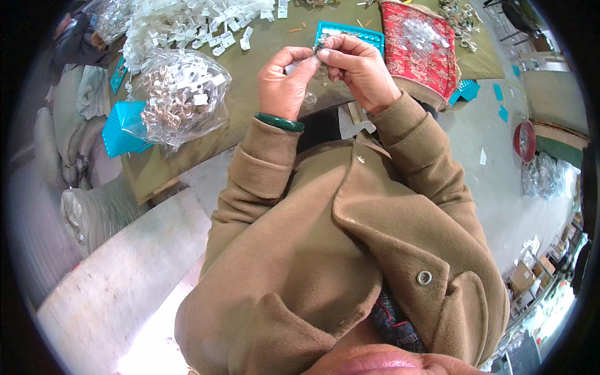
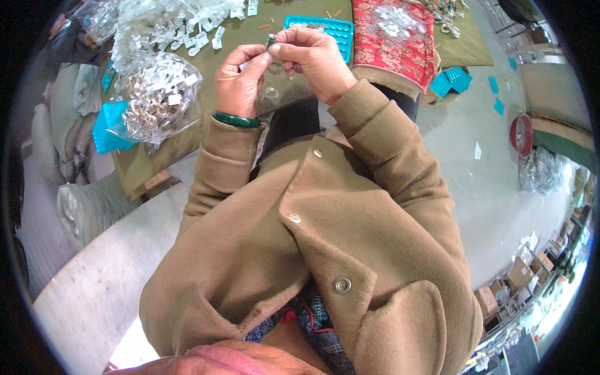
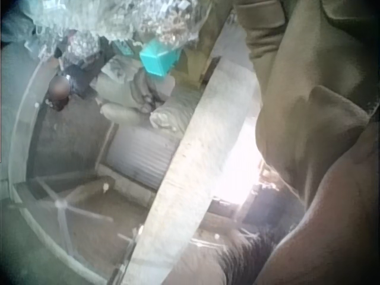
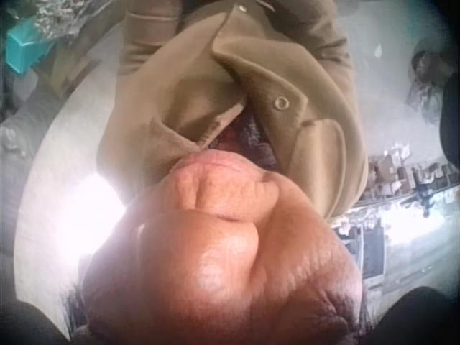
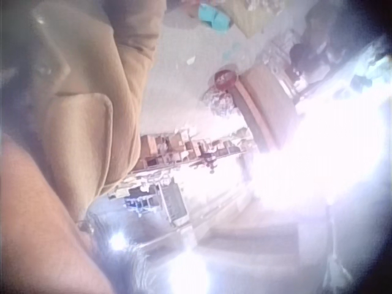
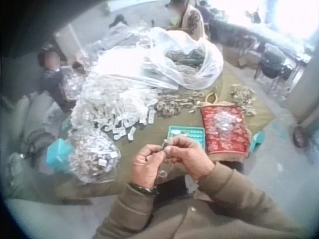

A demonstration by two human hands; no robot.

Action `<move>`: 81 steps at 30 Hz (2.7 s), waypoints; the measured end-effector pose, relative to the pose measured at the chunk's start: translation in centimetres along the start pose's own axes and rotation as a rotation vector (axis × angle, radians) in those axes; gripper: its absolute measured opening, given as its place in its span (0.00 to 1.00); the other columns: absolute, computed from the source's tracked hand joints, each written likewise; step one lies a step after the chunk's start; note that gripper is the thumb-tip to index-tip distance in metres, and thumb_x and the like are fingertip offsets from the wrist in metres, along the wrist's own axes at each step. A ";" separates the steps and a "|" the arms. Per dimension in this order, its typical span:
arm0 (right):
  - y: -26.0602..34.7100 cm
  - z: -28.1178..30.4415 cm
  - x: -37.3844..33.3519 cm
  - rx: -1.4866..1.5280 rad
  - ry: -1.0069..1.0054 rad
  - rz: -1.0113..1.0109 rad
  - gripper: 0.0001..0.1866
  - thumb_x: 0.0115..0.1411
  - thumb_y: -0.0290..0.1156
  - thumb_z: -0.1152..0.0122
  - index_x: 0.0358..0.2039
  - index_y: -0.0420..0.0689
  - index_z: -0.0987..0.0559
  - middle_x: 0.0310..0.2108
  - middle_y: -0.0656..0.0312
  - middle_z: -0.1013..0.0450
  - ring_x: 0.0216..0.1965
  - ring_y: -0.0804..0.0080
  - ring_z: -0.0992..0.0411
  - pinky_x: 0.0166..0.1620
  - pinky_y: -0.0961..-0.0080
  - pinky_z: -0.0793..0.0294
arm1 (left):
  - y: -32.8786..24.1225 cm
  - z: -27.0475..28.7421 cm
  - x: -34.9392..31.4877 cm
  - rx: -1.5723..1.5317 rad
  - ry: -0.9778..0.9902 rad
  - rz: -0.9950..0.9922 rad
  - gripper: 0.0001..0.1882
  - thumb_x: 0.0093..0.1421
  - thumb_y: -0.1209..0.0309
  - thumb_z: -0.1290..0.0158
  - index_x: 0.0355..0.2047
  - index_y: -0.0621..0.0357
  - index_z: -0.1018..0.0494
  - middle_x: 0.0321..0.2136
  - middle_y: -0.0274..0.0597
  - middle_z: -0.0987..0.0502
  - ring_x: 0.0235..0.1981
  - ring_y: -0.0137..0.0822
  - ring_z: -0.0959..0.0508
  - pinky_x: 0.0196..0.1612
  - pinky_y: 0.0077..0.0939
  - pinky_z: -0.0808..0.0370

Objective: The person sits on the floor and repeatedly picks up small white plastic pieces and metal rings from a table. They attach the plastic pieces to the rings and place the assembled units into a blue tray. The person continues this repetitive assembly process throughout the clip.

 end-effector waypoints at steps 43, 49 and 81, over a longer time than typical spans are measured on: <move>-0.2 2.2 -1.0 -0.194 -0.137 0.117 0.04 0.57 0.25 0.41 0.32 0.39 0.24 0.26 0.66 0.26 0.27 0.83 0.27 0.27 0.85 0.32 | 3.5 -1.0 -0.8 -0.125 -0.009 0.302 0.13 0.61 0.72 0.47 0.45 0.63 0.27 0.31 0.35 0.22 0.28 0.23 0.22 0.22 0.12 0.27; -0.1 1.9 -1.6 -0.074 -0.096 0.099 0.04 0.58 0.26 0.41 0.33 0.42 0.23 0.23 0.69 0.30 0.23 0.83 0.35 0.28 0.87 0.36 | 4.5 -1.0 -0.4 -0.288 0.061 0.320 0.14 0.59 0.75 0.45 0.46 0.62 0.27 0.34 0.37 0.22 0.30 0.25 0.22 0.23 0.12 0.25; 0.8 2.3 -2.2 -0.378 -0.181 0.192 0.06 0.56 0.26 0.41 0.31 0.37 0.22 0.24 0.65 0.26 0.25 0.81 0.30 0.30 0.84 0.29 | 0.8 -2.5 -1.2 0.135 0.056 -0.002 0.13 0.62 0.73 0.47 0.45 0.65 0.24 0.31 0.38 0.21 0.26 0.23 0.24 0.24 0.15 0.25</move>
Point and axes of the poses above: each hand's wrist, its own x-axis towards the middle knuckle, its own z-axis out of the back of the hand, y = z × x, the point moved 9 cm from there along x, towards the middle knuckle
